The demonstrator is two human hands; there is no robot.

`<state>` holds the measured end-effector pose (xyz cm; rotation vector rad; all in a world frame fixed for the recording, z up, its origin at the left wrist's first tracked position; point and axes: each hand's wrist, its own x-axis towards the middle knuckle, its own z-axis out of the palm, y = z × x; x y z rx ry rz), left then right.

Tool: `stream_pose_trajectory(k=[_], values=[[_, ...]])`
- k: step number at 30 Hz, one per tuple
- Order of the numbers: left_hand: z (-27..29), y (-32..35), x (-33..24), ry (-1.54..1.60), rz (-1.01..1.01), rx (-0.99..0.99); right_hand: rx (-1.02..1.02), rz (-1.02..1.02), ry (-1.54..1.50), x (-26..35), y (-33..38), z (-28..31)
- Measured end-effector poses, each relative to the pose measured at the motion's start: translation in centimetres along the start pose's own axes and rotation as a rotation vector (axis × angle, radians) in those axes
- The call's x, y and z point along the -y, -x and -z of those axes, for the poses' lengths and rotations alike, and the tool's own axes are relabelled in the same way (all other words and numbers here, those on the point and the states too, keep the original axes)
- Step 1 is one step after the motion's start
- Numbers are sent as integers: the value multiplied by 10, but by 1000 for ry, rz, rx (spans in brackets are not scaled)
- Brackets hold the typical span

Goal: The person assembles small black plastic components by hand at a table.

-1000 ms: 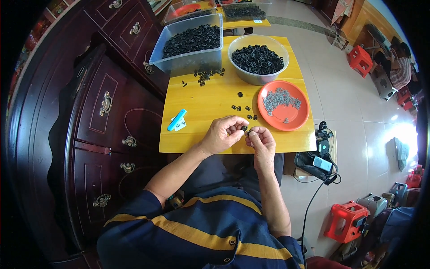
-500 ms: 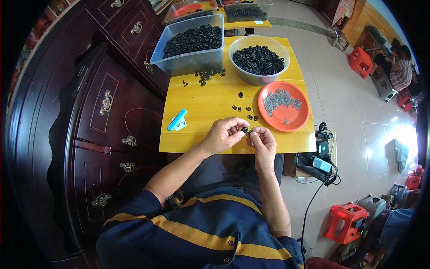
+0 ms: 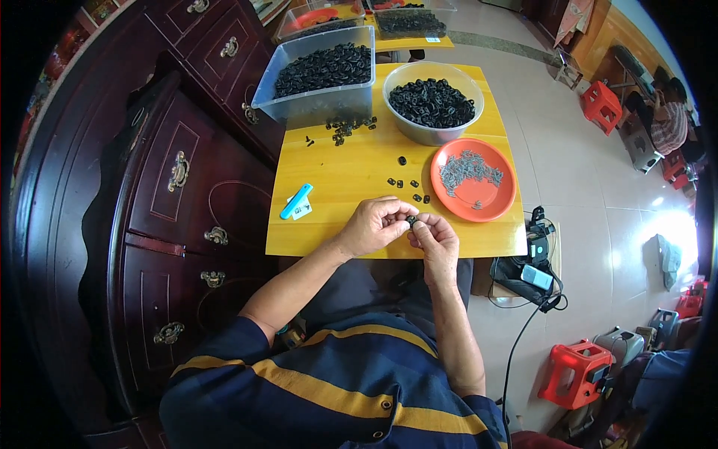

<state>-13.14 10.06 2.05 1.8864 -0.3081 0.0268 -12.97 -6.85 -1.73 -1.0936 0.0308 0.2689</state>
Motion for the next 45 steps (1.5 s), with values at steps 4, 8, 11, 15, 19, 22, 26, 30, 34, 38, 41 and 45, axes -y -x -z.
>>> stream_pose_trajectory(k=[4, 8, 11, 15, 19, 22, 26, 30, 34, 38, 41, 45], values=[[6, -3, 1, -72, -53, 61, 43, -121, 16, 4, -1, 1], [9, -6, -6, -147, -69, 124, 94, -228, -72, 0, -4, 6], [1, -4, -23, -302, -131, 24, 79, -220, -225, 4, -3, -3], [-11, -4, -23, -610, -292, -160, 22, -231, -317, -6, -4, -2], [-11, -1, -10, -669, -330, -165, 32, -229, -410, -12, -3, -3], [-10, 0, -11, -626, -331, -178, 36, -241, -420, -12, -2, -1], [-9, 0, -11, -594, -336, -170, 32, -304, -444, -6, -2, -3], [-8, 0, -14, -546, -315, -156, 46, -299, -442, -4, -2, -5], [-5, -1, -12, -559, -331, -150, 28, -264, -403, -8, -2, -5], [-3, -2, -15, -557, -326, -133, 17, -228, -380, -11, -1, -7], [-3, -3, -15, -555, -331, -121, 25, -189, -376, -15, 0, -4], [-2, -3, -13, -521, -348, -118, -18, -147, -340, -22, 1, -5]])
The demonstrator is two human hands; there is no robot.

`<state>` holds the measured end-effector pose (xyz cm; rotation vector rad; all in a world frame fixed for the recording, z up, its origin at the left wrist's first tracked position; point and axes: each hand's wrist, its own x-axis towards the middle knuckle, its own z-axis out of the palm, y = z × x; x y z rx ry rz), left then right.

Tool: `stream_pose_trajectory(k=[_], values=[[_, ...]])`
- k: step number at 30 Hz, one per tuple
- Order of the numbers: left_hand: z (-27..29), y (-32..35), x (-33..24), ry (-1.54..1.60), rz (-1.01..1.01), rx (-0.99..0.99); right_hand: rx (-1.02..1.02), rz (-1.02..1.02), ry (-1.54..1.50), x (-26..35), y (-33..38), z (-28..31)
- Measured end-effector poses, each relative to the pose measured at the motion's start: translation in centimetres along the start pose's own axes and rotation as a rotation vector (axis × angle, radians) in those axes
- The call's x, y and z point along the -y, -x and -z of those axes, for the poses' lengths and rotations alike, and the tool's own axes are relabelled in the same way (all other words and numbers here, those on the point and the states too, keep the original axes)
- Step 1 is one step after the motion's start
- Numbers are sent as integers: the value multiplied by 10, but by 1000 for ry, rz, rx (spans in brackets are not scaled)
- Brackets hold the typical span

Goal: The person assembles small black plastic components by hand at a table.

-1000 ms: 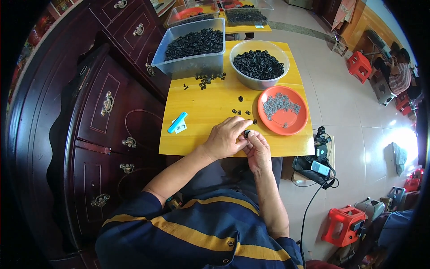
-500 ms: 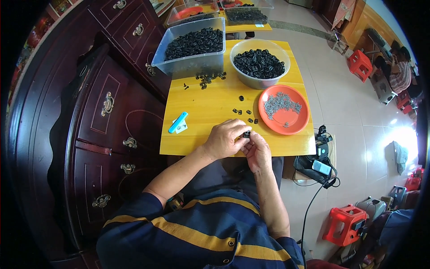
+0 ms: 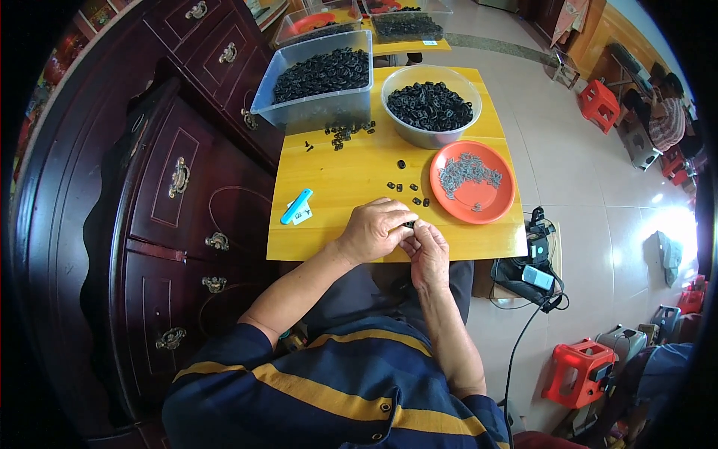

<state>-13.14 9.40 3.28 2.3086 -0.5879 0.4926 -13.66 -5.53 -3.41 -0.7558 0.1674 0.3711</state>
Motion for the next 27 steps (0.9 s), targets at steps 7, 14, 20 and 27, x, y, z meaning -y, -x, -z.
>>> stream_pose_trajectory(k=[7, 14, 20, 27], values=[[1, -1, -2, 63, 25, -50, 16, 71, 17, 5, 0, -10], [4, 2, 5, 85, -11, -19, -57, 65, 187, 6, 1, -14], [2, 7, 1, 97, 77, 53, 25, 219, 404, 6, -7, 3], [14, 14, 15, 306, 362, 234, 14, 332, 803, 9, -8, 8]])
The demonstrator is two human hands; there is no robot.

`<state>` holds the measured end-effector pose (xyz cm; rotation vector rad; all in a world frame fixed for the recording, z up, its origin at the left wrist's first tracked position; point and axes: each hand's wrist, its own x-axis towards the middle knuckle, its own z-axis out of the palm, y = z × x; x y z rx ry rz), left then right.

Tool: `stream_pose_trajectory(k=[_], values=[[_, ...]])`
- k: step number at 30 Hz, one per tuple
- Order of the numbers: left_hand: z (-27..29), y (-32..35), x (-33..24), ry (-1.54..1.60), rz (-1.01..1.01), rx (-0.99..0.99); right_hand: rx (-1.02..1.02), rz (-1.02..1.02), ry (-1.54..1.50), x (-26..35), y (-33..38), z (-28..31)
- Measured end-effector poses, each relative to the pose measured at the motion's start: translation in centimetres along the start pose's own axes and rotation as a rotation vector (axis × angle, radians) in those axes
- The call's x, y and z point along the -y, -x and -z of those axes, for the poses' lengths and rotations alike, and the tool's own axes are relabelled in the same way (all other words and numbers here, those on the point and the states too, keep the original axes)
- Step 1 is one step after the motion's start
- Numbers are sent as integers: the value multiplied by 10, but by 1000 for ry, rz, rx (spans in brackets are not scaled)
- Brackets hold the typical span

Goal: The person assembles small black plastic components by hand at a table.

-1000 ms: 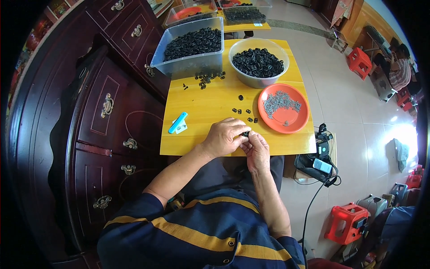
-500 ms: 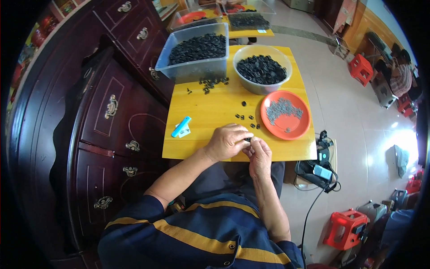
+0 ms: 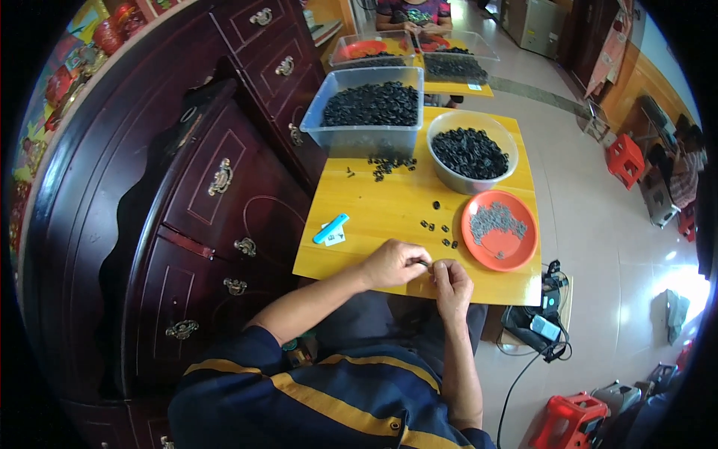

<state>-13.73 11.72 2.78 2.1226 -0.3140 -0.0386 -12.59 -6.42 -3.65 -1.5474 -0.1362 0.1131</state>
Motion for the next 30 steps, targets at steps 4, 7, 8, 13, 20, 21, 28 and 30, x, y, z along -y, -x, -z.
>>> stream_pose_trajectory(k=[4, 7, 8, 13, 20, 21, 28, 30], values=[[42, -1, 38, -107, 81, 303, -95, 92, 399, 18, -7, 14], [104, -31, 52, -96, -1, -40, -125, 294, 693, 19, -15, 22], [120, -45, 53, 58, -66, -318, -128, 289, 698, 20, -17, 22], [154, -74, 25, -7, -94, -599, -117, 232, 965, 10, -34, 20], [51, -29, 64, -36, 64, -181, -119, 172, 1058, 1, -37, 15], [42, -25, 64, -20, 80, -158, -105, 214, 1031, 0, -37, 14], [23, -36, 43, -15, 93, -105, -109, 310, 991, -2, -33, 13], [20, -46, 40, -27, 63, -106, -104, 317, 970, -1, -34, 12]])
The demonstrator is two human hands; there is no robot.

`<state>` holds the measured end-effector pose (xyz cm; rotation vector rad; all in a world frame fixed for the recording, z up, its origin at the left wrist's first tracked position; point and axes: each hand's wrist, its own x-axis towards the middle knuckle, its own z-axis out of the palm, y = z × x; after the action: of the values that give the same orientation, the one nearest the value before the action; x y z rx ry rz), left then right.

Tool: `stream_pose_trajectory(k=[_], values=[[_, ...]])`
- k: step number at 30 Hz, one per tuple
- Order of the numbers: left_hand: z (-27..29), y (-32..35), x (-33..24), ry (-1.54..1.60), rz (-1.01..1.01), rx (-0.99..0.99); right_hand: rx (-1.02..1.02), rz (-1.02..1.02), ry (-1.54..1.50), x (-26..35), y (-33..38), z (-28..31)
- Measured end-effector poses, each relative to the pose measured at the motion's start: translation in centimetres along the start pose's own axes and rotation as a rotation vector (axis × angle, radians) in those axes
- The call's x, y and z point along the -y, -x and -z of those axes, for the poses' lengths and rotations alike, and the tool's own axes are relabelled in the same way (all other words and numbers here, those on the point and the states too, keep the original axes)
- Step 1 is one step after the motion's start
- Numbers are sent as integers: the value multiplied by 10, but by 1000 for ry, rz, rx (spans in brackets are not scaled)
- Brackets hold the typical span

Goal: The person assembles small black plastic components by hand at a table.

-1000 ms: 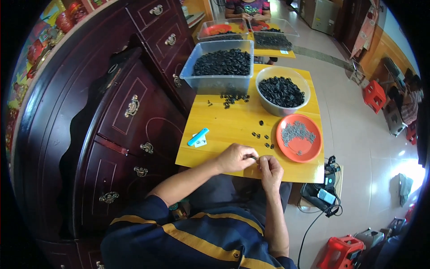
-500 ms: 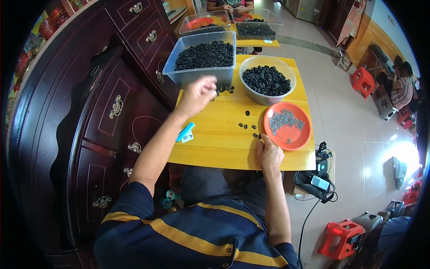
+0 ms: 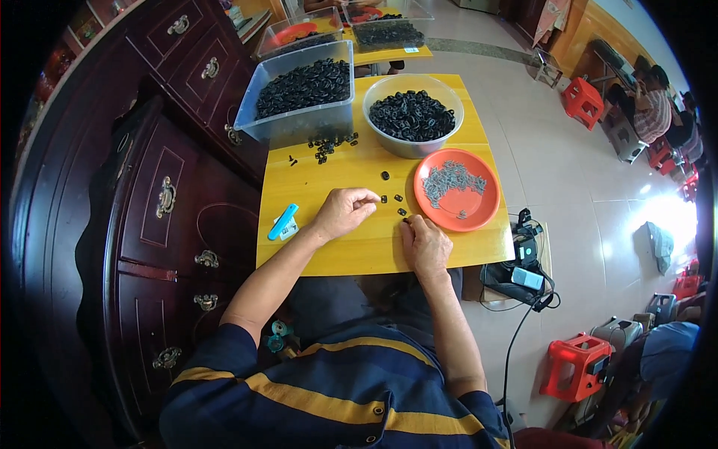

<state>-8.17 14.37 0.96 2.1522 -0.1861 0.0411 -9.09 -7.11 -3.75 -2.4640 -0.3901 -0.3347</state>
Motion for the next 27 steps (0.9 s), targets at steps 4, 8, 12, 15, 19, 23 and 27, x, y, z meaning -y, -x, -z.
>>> stream_pose_trajectory(k=[4, 8, 12, 15, 19, 23, 27], values=[[-16, -25, -15, 14, -125, 20, 17, -21, 46, 2, -2, -2], [-43, -55, -43, -146, -356, 57, -8, -31, 8, 1, -2, -6], [-73, -80, -46, -393, -432, 176, 3, 19, -13, -3, -2, -12], [-86, -94, -48, -508, -397, 281, 39, 67, 45, -1, -4, -12], [-96, -105, -50, -633, -354, 427, 13, 74, 51, -4, -3, -16], [-106, -115, -53, -744, -398, 450, 5, 69, 38, -4, -2, -14], [-111, -118, -60, -933, -455, 483, -28, 64, -12, -5, -1, -15]])
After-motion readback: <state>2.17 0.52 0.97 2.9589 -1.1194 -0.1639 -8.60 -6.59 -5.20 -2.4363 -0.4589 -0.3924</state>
